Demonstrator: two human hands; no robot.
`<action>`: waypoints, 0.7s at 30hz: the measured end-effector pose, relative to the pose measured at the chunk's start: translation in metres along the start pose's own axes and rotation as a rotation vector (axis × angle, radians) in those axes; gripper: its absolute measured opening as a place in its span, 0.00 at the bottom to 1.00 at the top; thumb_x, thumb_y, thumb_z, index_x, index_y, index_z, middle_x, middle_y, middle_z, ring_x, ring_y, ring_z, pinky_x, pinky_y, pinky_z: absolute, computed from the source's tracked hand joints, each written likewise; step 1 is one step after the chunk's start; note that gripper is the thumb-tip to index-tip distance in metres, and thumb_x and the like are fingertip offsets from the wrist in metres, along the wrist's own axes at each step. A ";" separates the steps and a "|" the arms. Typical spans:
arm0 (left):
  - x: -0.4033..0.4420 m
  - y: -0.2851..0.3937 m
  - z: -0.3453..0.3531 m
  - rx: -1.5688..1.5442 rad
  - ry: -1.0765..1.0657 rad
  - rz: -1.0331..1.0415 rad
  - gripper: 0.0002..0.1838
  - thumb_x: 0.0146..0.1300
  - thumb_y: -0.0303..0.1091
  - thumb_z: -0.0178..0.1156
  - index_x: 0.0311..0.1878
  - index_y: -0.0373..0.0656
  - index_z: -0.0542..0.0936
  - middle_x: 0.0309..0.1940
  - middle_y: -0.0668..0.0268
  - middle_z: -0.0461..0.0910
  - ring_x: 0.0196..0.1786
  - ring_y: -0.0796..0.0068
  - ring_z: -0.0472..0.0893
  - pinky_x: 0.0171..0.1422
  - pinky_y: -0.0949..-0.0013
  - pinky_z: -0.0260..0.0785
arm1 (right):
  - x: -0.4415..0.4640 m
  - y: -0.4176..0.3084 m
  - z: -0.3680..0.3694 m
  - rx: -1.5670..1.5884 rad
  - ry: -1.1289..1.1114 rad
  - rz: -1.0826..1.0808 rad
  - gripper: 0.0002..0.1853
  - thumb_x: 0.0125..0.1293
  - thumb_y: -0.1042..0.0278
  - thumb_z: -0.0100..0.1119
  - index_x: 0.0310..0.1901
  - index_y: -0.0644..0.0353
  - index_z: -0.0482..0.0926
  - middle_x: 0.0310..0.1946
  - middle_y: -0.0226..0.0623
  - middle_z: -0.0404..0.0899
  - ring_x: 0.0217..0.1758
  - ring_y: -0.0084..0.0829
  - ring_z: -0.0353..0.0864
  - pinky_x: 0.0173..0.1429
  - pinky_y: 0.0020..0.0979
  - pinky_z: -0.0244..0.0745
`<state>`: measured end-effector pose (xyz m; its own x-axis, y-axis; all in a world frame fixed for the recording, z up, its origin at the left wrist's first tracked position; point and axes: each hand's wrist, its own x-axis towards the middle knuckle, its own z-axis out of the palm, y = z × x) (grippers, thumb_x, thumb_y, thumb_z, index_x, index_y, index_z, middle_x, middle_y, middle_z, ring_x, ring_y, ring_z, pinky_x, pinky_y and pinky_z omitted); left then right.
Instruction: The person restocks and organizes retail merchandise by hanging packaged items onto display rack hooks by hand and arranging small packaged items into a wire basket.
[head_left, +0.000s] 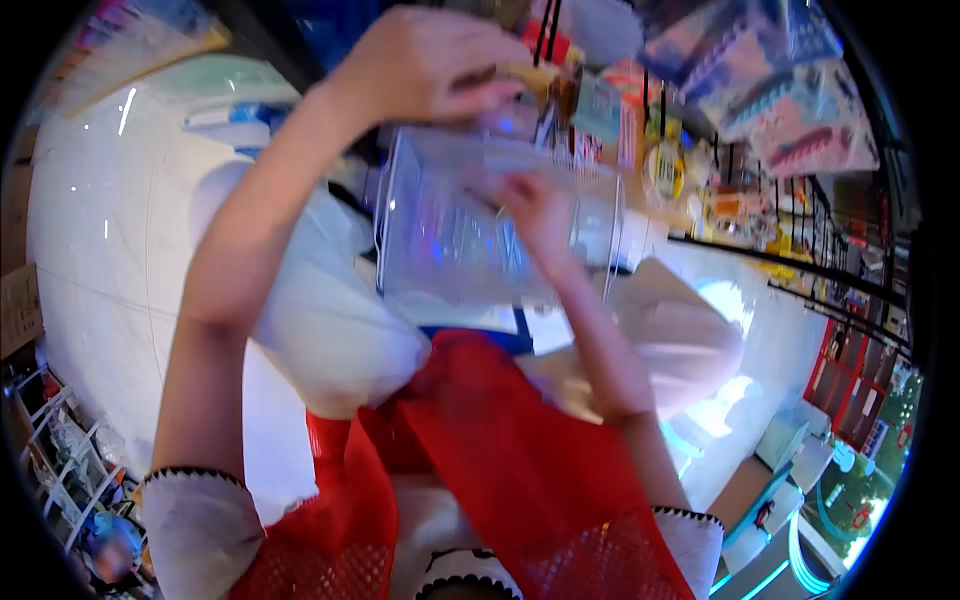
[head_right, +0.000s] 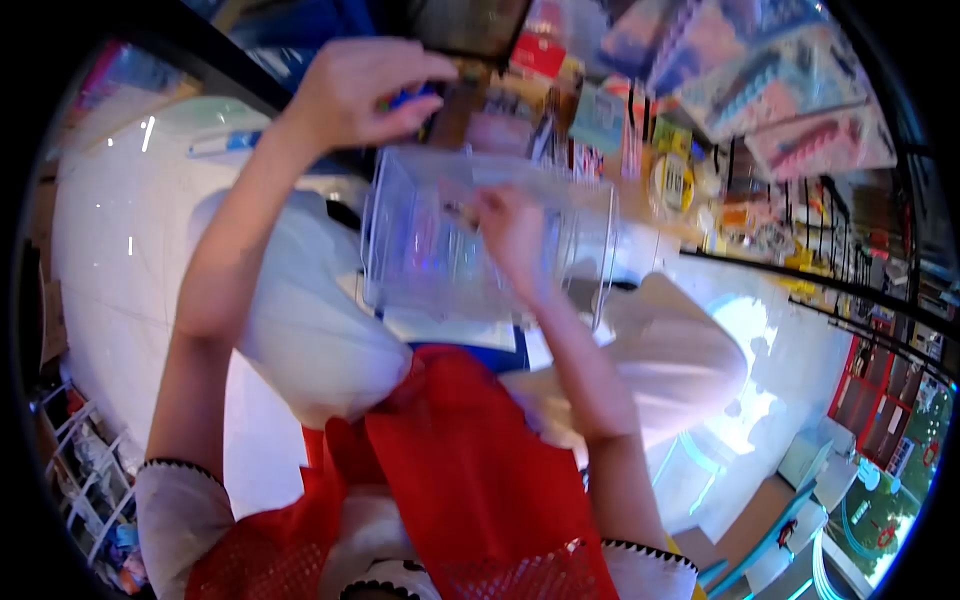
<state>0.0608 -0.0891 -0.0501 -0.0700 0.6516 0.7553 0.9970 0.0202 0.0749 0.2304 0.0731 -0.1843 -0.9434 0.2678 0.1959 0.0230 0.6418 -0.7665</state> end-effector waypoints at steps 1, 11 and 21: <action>0.001 0.006 -0.001 -0.061 -0.088 -0.083 0.13 0.46 0.35 0.65 0.37 0.44 0.79 0.26 0.65 0.77 0.28 0.65 0.78 0.32 0.70 0.71 | 0.002 -0.022 -0.024 0.033 -0.010 -0.024 0.06 0.50 0.77 0.62 0.31 0.65 0.81 0.27 0.42 0.79 0.29 0.32 0.79 0.35 0.28 0.73; 0.034 0.040 0.001 -0.470 0.135 -0.450 0.06 0.52 0.29 0.63 0.32 0.38 0.79 0.24 0.66 0.77 0.26 0.78 0.75 0.32 0.77 0.67 | 0.067 -0.145 -0.110 0.540 0.244 -0.146 0.09 0.55 0.79 0.60 0.39 0.65 0.79 0.29 0.29 0.78 0.31 0.17 0.75 0.35 0.18 0.69; 0.076 0.020 -0.056 -0.790 0.810 -0.773 0.07 0.60 0.30 0.59 0.37 0.36 0.75 0.26 0.69 0.78 0.29 0.89 0.74 0.33 0.83 0.65 | 0.130 -0.217 -0.091 0.794 0.286 -0.260 0.10 0.59 0.78 0.58 0.42 0.68 0.73 0.34 0.31 0.77 0.36 0.15 0.74 0.39 0.16 0.68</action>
<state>0.0735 -0.0817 0.0455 -0.8664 0.0444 0.4973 0.4302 -0.4392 0.7887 0.1331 0.0345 0.0631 -0.7651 0.4205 0.4877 -0.5182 0.0474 -0.8539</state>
